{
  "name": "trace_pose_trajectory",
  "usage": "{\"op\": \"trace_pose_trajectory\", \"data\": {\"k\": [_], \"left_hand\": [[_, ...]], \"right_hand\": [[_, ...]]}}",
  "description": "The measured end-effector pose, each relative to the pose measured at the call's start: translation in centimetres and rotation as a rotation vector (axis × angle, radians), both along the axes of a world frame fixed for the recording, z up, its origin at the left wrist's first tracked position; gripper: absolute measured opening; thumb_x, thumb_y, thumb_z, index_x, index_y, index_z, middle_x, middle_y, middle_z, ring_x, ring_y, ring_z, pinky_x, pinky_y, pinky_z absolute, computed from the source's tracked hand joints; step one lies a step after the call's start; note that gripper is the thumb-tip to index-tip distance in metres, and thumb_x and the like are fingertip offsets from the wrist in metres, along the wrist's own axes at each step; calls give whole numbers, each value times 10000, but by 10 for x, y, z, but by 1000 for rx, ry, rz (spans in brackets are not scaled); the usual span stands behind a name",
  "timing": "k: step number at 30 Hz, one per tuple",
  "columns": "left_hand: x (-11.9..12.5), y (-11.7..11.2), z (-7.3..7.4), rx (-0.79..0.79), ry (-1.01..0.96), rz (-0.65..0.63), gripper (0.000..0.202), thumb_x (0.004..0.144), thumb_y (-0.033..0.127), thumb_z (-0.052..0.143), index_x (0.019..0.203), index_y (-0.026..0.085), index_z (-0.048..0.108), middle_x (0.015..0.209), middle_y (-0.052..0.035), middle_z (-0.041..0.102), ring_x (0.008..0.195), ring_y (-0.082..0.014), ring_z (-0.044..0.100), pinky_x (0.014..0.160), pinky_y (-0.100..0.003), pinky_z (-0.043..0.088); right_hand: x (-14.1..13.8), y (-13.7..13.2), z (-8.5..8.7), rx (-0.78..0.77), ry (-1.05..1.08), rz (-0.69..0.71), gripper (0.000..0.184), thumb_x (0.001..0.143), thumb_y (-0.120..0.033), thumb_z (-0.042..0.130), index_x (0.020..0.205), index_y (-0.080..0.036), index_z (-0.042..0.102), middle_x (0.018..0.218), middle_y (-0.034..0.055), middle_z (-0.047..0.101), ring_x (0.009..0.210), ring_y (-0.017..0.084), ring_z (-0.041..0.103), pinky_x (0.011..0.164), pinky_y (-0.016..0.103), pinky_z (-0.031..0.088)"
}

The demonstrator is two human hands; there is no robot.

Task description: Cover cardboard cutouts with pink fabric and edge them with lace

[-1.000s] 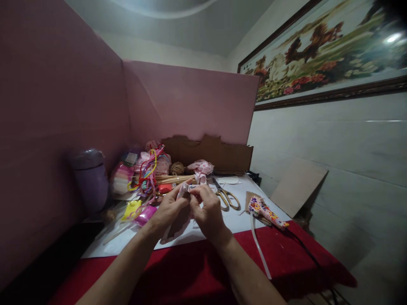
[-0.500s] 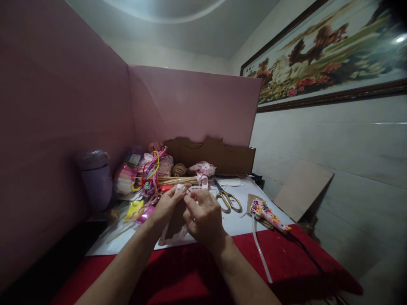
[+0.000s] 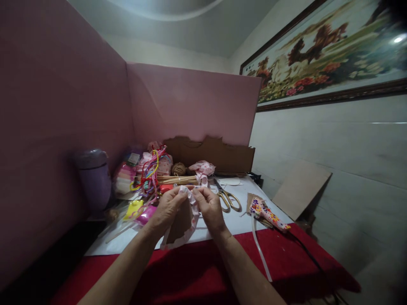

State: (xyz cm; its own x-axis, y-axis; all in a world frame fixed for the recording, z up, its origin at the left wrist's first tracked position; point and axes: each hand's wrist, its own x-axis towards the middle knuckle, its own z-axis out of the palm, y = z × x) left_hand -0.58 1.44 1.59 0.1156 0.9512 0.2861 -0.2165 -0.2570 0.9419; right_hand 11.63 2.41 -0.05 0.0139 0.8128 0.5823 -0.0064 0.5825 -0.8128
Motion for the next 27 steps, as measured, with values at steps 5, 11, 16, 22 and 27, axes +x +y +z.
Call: {"op": "trace_pose_trajectory", "data": {"k": [5, 11, 16, 22, 27], "left_hand": [[1, 1, -3, -31, -39, -60, 384, 679, 383, 684, 976, 141, 662, 800, -56, 682, 689, -161, 616, 632, -234, 462], [5, -11, 4, -163, -169, -245, 609, 700, 146, 565, 1292, 239, 457, 710, 2, 618, 579, -137, 588, 536, -244, 473], [5, -17, 7, -182, -203, -388, 726, 701, 101, 512, 1368, 306, 313, 934, -50, 633, 626, -175, 622, 545, -346, 528], [6, -5, -4, -168, -165, -322, 618, 698, 104, 509, 1291, 225, 389, 952, -84, 630, 683, -188, 625, 553, -334, 529], [6, 0, -8, -164, -129, -198, 484, 639, 80, 516, 1115, 168, 491, 791, -30, 617, 568, -144, 585, 481, -284, 513]], "right_hand": [[-3, 0, -1, -32, 58, 41, 253, 767, -402, 594, 689, -161, 583, 609, -20, 516, 542, 100, 450, 480, 195, 375], [-1, 2, -2, -144, 208, 97, 265, 726, -414, 641, 728, -156, 583, 588, -37, 491, 475, 74, 387, 413, 182, 321], [1, 4, -2, -266, 273, 218, 331, 733, -494, 606, 726, -165, 572, 499, -69, 413, 371, 50, 283, 329, 172, 218], [4, 0, 0, -125, 213, -19, 407, 862, -516, 409, 745, -165, 579, 511, -36, 452, 427, 96, 416, 389, 204, 332], [3, -12, 1, 270, -74, -212, 240, 901, -331, 419, 801, -194, 589, 839, 24, 573, 809, 160, 548, 745, 289, 435]]}}
